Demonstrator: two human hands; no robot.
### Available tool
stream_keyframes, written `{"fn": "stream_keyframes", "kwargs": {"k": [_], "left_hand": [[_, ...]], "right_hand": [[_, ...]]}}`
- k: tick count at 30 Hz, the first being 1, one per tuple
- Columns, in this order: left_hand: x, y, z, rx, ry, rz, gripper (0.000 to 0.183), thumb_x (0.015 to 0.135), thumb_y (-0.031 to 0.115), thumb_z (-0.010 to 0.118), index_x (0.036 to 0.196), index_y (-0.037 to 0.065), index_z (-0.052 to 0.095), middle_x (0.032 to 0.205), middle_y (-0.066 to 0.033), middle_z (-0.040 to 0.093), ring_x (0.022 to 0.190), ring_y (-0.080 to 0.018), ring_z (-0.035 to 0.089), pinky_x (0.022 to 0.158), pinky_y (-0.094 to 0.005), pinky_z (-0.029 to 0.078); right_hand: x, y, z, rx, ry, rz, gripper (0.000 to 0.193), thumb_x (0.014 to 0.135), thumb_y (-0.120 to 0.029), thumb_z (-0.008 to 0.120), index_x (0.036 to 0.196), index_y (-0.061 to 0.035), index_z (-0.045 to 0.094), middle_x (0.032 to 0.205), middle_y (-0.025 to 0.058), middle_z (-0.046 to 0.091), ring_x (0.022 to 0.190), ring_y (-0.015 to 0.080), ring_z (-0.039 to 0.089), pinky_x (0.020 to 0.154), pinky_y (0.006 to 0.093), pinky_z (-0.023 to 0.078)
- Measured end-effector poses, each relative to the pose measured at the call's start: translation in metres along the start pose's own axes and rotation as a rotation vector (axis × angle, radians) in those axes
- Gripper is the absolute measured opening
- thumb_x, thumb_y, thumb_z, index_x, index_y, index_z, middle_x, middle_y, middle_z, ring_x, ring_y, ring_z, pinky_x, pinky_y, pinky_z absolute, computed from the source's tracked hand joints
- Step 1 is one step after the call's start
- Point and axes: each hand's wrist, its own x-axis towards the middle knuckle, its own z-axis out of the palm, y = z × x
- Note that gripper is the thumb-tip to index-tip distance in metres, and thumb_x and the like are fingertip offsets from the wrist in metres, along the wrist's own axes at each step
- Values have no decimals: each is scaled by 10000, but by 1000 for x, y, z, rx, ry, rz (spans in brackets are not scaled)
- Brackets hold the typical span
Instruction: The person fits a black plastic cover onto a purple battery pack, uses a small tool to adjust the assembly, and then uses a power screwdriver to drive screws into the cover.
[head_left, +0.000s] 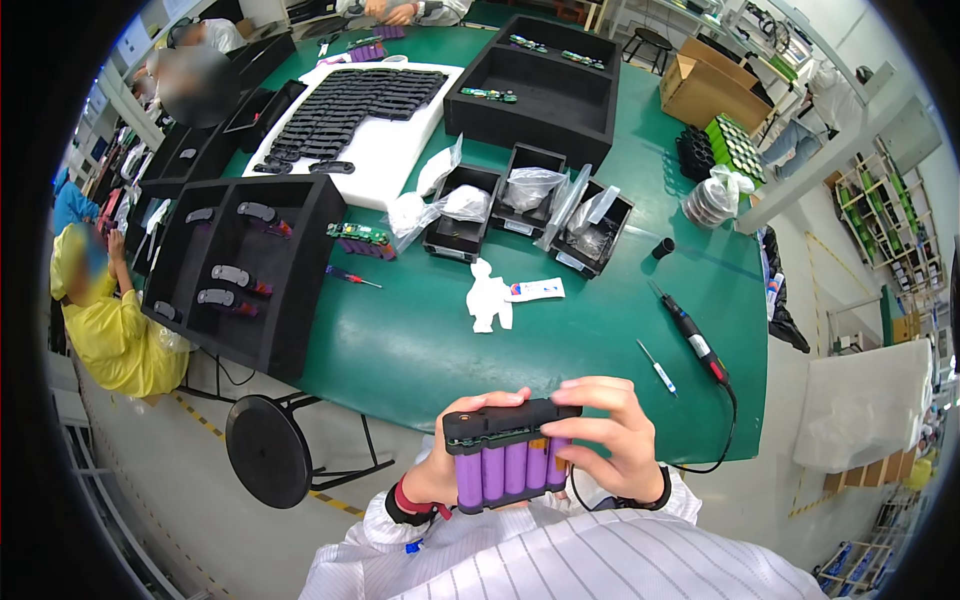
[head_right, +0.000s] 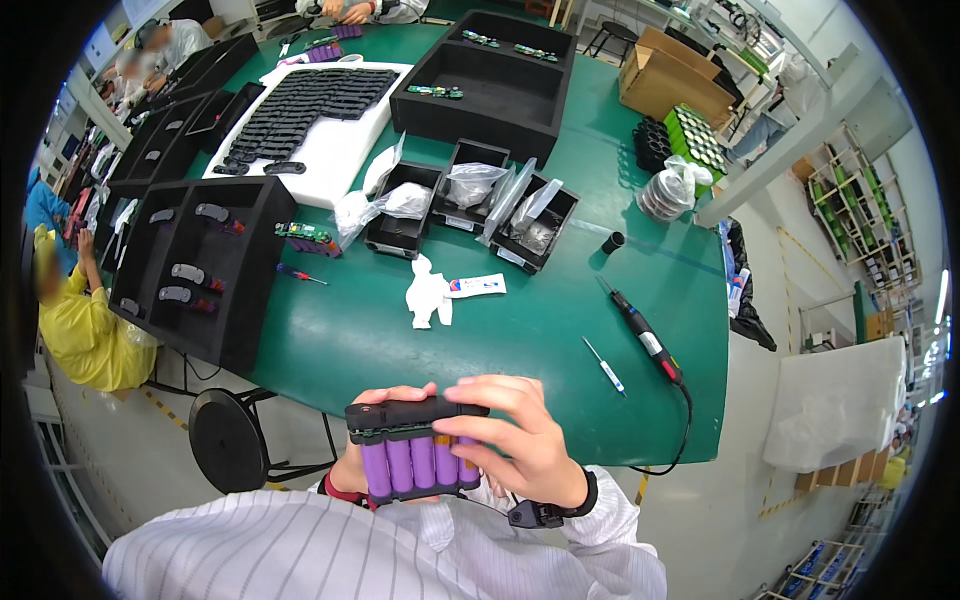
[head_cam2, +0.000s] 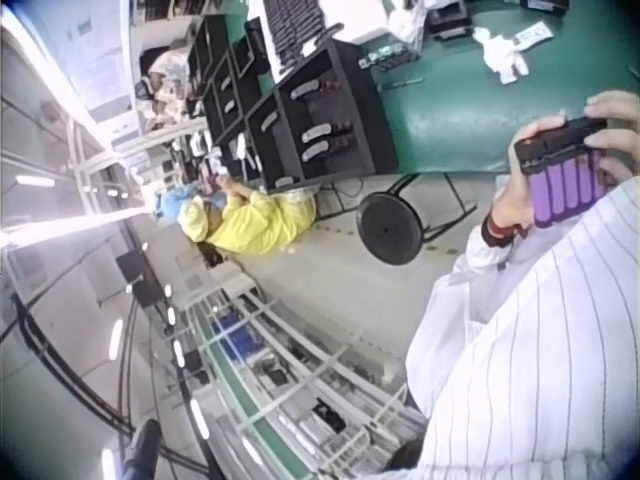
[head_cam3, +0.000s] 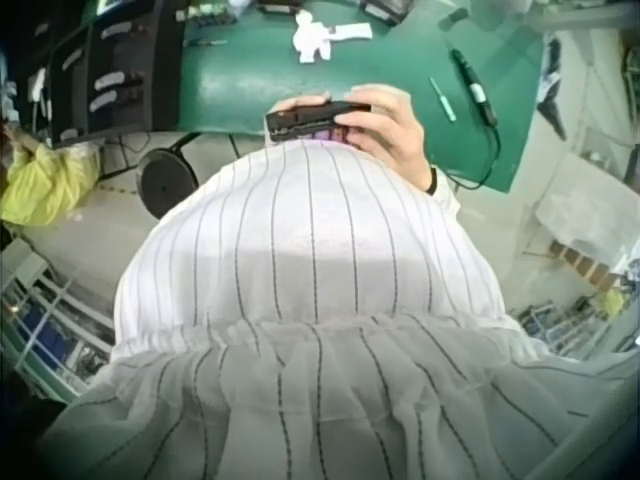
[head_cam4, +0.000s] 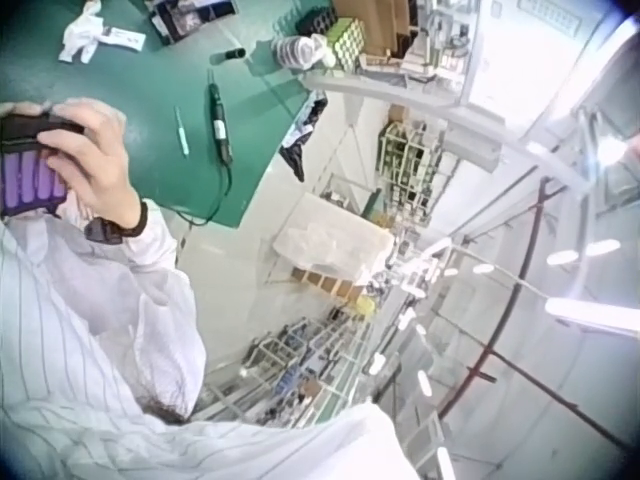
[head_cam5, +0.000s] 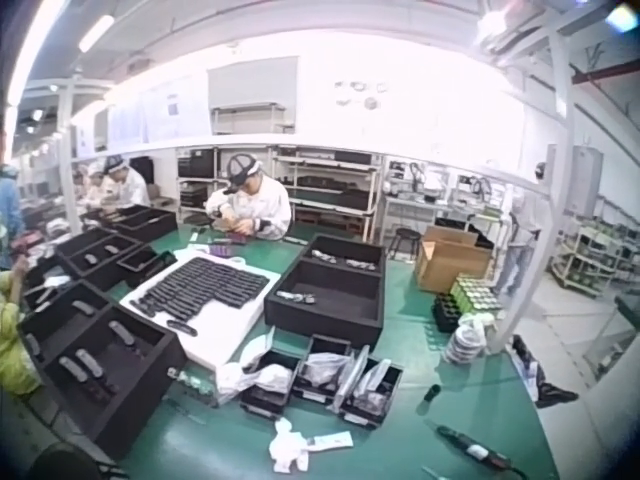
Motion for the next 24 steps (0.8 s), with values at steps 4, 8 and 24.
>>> {"fn": "stream_keyframes", "kwargs": {"k": [4, 8, 24], "left_hand": [[-16, -8, -3, -45, 7, -85, 1159, 553, 80, 921, 1418, 118, 150, 1374, -249, 377, 1310, -389, 412, 1056, -501, 382], [-24, -12, -4, -198, 129, -167, 1287, 495, 145, 952, 1451, 109, 92, 1373, -222, 384, 1294, -360, 427, 1058, -508, 378], [-39, -20, -24, -731, 511, -578, 987, 722, 686, 618, 1415, 118, 206, 1188, -151, 536, 1078, -328, 549, 896, -508, 474]], "right_hand": [[17, -1, -5, -47, 76, 36, 312, 685, -7, 752, 986, -47, 678, 1027, 106, 651, 957, 288, 616, 834, 365, 491], [-8, 68, -35, -249, 391, 422, 229, 781, -22, 696, 997, 17, 631, 974, 138, 648, 902, 279, 630, 793, 347, 500], [-155, 162, -32, -421, 521, 847, 150, 824, -100, 710, 884, 7, 623, 676, 82, 651, 611, 144, 629, 580, 273, 488]]}}
